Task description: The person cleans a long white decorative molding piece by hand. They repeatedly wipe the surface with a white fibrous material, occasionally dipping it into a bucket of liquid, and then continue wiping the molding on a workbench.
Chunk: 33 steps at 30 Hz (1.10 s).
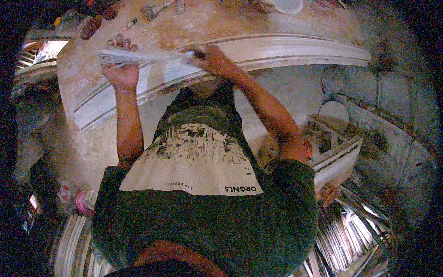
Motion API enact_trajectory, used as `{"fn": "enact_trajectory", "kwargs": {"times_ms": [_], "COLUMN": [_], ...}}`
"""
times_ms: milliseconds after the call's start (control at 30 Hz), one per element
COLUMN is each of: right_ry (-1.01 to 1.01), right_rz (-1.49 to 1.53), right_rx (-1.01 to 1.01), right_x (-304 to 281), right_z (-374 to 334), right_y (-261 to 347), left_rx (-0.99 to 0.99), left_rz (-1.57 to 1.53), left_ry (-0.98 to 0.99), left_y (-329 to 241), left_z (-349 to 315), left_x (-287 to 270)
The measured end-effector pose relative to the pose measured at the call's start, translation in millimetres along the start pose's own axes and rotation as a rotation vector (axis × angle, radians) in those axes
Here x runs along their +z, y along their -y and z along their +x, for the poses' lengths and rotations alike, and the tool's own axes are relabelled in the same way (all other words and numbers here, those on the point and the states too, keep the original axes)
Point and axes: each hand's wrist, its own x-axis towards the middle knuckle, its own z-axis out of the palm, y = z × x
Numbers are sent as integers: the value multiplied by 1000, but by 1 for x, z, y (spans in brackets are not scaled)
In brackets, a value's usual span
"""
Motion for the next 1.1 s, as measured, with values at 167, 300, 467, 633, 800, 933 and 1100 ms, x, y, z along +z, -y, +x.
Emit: {"fn": "enact_trajectory", "kwargs": {"times_ms": [167, 300, 467, 633, 800, 933, 1100], "right_ry": [-85, 17, 106, 77, 85, 370, 173], "right_rz": [-539, -742, -843, -595, -61, 260, -36], "right_rx": [-159, 85, -155, -172, -379, -14, -17], "right_x": [-59, -66, -21, -8, 63, 70, 16], "right_z": [-26, -14, 9, 20, 34, 47, 30], "right_y": [-40, -33, -64, -16, 24, 26, 5], "left_rx": [99, 353, 636, 556, 135, 72, 159], "left_rz": [18, 64, 107, 150, -73, -32, 13], "left_ry": [17, -82, -155, -102, -39, -15, -201], "left_y": [-53, -134, -219, -187, -55, -11, -44], "left_z": [12, 7, -27, -55, -48, -42, -41], "left_x": [-47, -98, -144, -128, -80, -40, -27]}}
